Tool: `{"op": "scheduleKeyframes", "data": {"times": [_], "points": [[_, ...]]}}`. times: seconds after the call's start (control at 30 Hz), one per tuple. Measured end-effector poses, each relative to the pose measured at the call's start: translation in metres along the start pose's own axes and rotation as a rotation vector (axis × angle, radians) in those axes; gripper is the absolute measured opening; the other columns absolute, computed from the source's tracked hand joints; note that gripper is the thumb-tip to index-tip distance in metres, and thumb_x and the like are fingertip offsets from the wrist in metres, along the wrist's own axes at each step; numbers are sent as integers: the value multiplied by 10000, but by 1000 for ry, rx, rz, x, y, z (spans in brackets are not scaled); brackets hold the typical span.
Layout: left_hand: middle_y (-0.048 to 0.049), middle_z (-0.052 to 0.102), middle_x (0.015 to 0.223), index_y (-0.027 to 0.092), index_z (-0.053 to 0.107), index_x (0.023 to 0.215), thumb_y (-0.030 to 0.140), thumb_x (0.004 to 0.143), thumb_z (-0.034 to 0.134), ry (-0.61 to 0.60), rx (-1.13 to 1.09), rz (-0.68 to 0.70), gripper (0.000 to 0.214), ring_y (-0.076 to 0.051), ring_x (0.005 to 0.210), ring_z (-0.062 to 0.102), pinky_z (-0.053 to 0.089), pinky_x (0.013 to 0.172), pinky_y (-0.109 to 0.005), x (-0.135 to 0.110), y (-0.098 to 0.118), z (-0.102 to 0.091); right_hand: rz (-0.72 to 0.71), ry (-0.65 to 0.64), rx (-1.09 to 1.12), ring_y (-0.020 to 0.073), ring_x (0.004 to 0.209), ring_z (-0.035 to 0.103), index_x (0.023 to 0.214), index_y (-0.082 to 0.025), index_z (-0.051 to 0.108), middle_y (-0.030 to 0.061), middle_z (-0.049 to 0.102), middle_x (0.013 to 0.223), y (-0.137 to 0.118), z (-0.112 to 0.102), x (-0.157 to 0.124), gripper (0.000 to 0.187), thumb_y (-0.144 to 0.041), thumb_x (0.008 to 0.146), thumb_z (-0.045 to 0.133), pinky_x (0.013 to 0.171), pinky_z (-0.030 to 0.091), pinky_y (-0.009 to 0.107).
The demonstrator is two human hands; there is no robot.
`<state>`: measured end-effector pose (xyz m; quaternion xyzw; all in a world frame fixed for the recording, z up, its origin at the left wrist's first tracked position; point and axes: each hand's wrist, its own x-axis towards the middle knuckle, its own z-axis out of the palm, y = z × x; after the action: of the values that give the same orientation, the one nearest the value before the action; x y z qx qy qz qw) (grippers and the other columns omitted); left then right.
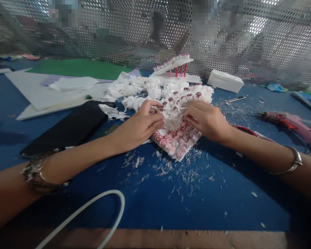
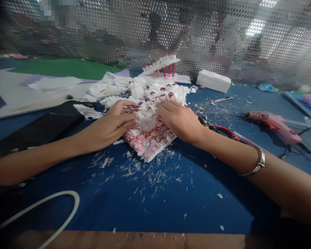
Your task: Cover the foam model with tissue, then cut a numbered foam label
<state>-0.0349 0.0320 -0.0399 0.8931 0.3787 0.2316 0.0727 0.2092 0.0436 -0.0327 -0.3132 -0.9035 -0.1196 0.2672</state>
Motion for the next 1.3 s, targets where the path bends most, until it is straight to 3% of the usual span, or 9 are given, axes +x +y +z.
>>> {"op": "scheduleKeyframes", "data": {"times": [0.37, 0.53, 0.73, 1.03, 1.3], "points": [[-149, 429, 1263, 162, 594, 832, 416, 970, 339, 2, 21, 8, 385, -257, 1060, 547, 460, 973, -435, 0, -4, 2, -108, -32, 60, 198, 1098, 576, 899, -145, 658, 100, 652, 1037, 5, -2, -3, 289, -213, 980, 389, 918, 476, 342], [-173, 392, 1315, 149, 597, 835, 415, 972, 338, -39, 66, 10, 396, -284, 1111, 536, 447, 990, -467, -1, -3, 0, -68, -93, -69, 166, 871, 566, 818, -153, 619, 80, 620, 886, 2, -3, 1, 280, -180, 957, 377, 740, 454, 297], [-186, 409, 1323, 139, 626, 857, 414, 954, 358, -2, 83, 21, 397, -305, 1113, 536, 457, 968, -460, -2, 0, 1, 26, -58, -37, 151, 761, 487, 776, -153, 575, 68, 575, 803, -3, 3, 4, 252, -175, 927, 374, 692, 396, 299], [-187, 418, 1249, 151, 542, 762, 420, 963, 299, -29, 16, -21, 414, -303, 1149, 517, 428, 1005, -491, 2, 7, -3, 61, -215, 2, 155, 826, 526, 853, -154, 580, 73, 603, 914, -3, -16, 8, 212, -206, 939, 394, 701, 385, 290], [-166, 417, 1259, 155, 557, 769, 405, 962, 311, 12, 39, 6, 400, -306, 1193, 497, 411, 1048, -466, 0, 7, 3, -41, -294, -210, 158, 792, 452, 890, -140, 584, 78, 540, 860, -10, -17, 6, 267, -102, 932, 323, 597, 298, 291]]}}
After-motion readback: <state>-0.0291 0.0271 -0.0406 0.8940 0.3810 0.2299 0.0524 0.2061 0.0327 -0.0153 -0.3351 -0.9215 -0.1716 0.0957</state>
